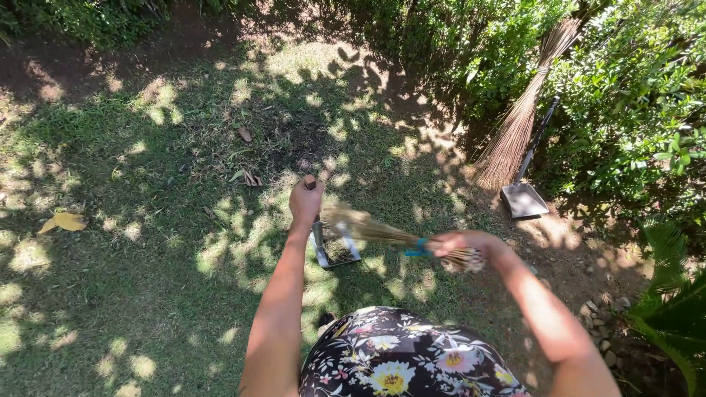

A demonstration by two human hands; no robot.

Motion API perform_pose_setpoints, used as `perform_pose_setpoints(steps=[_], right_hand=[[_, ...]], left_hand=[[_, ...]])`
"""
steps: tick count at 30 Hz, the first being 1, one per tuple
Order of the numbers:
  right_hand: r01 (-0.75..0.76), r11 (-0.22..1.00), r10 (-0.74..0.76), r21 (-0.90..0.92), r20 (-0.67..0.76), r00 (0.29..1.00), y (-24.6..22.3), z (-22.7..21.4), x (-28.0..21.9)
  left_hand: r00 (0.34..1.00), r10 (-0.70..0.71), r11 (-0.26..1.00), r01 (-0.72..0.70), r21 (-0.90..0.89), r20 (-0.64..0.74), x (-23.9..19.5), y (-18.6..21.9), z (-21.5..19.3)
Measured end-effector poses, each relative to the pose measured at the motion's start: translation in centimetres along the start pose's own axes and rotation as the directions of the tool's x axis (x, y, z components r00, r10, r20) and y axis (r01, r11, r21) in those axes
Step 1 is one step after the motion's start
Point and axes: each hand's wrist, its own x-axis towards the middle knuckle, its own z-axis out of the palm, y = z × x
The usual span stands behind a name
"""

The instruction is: Sweeping a pile of dry leaves and twigs into a hand-held scoop using a twig broom.

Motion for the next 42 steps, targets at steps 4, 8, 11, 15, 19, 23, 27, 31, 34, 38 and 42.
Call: perform_pose_setpoints(steps=[4,8,11,15,19,23,27,31,34,38,42], right_hand=[[-0.214,0.977,0.215,0.015,-0.100,0.972,-0.8,-4.0,-2.1],[-0.043,0.998,0.052,0.049,-0.197,0.979,2.1,-9.0,2.8],[-0.054,0.986,0.103,0.158,-0.320,0.942,1.6,-8.9,8.4],[-0.016,0.942,0.135,0.335,-0.337,0.932,7.3,-9.5,20.8],[0.196,0.928,-0.078,0.316,-0.349,0.934,5.1,-2.5,23.5],[-0.028,0.992,0.053,0.120,-0.210,0.976,0.9,4.7,23.0],[-0.145,0.956,0.156,0.257,-0.023,0.987,-0.6,7.2,20.6],[-0.090,0.963,0.044,0.256,0.178,0.983,-0.4,3.5,13.9],[-0.155,0.939,0.114,0.307,0.146,0.983,-2.4,1.1,7.5],[-0.145,0.987,0.152,0.076,-0.108,0.982,-1.3,-4.2,7.1],[0.017,0.982,0.031,0.188,-0.248,0.968,0.5,-7.2,12.1]], left_hand=[[1.000,0.024,0.993,-0.023,-0.113,0.015,-1.5,3.0,-3.7],[0.998,0.046,0.977,-0.056,-0.205,-0.052,-1.9,4.2,-6.7],[0.991,0.075,0.978,-0.094,-0.186,-0.109,-2.3,5.7,-8.6],[0.996,0.036,0.999,-0.036,-0.008,-0.076,-1.7,4.9,-9.9],[0.995,-0.045,0.997,0.050,0.061,-0.084,1.6,-0.4,-7.9],[0.981,0.060,0.980,-0.022,0.198,-0.184,3.5,-2.2,-7.6],[0.954,0.174,0.960,-0.109,0.259,-0.243,4.9,-2.8,-7.7],[0.956,0.155,0.957,-0.083,0.278,-0.249,5.7,-3.6,-7.6],[0.975,0.103,0.967,-0.052,0.248,-0.197,5.7,-3.0,-7.8],[0.973,0.115,0.970,-0.068,0.233,-0.198,5.6,-3.4,-7.2],[0.979,0.095,0.987,-0.069,0.145,-0.181,4.5,-2.4,-7.2]])
